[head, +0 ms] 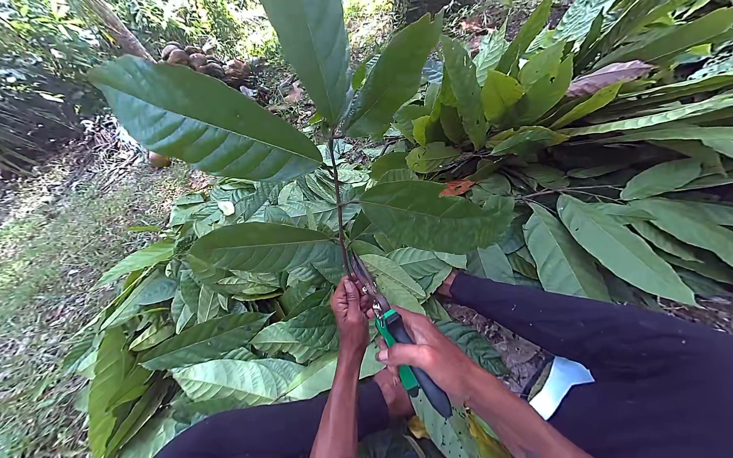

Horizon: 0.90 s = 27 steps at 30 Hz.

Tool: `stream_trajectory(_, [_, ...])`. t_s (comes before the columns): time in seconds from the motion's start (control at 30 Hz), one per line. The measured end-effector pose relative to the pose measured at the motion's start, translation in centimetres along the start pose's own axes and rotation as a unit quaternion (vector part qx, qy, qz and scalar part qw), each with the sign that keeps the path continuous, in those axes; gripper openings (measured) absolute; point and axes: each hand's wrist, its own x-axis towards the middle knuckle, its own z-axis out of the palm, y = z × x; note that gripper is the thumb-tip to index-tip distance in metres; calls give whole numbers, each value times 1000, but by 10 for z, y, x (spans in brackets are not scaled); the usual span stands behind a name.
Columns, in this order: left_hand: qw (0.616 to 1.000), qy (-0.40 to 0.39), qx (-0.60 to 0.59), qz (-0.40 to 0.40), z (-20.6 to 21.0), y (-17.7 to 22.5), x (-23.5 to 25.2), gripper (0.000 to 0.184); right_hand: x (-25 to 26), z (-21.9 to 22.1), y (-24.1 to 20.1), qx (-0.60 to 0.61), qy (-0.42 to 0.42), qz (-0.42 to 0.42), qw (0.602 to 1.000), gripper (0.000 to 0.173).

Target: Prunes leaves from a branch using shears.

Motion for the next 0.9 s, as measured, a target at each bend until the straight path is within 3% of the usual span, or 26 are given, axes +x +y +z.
stream_trajectory(0.43, [1000,-8,-23,7,1,0,-2,31,0,-2,9,-23,62,-43,997,50])
stream_trajectory(0.63, [1000,21,11,6,-5,-12,-4,29,-8,5,4,-15,-12,-64,998,51])
stream_trajectory(0.9, [998,41,4,39,-6,-24,-5,29,8,14,-10,12,-10,-39,999,36])
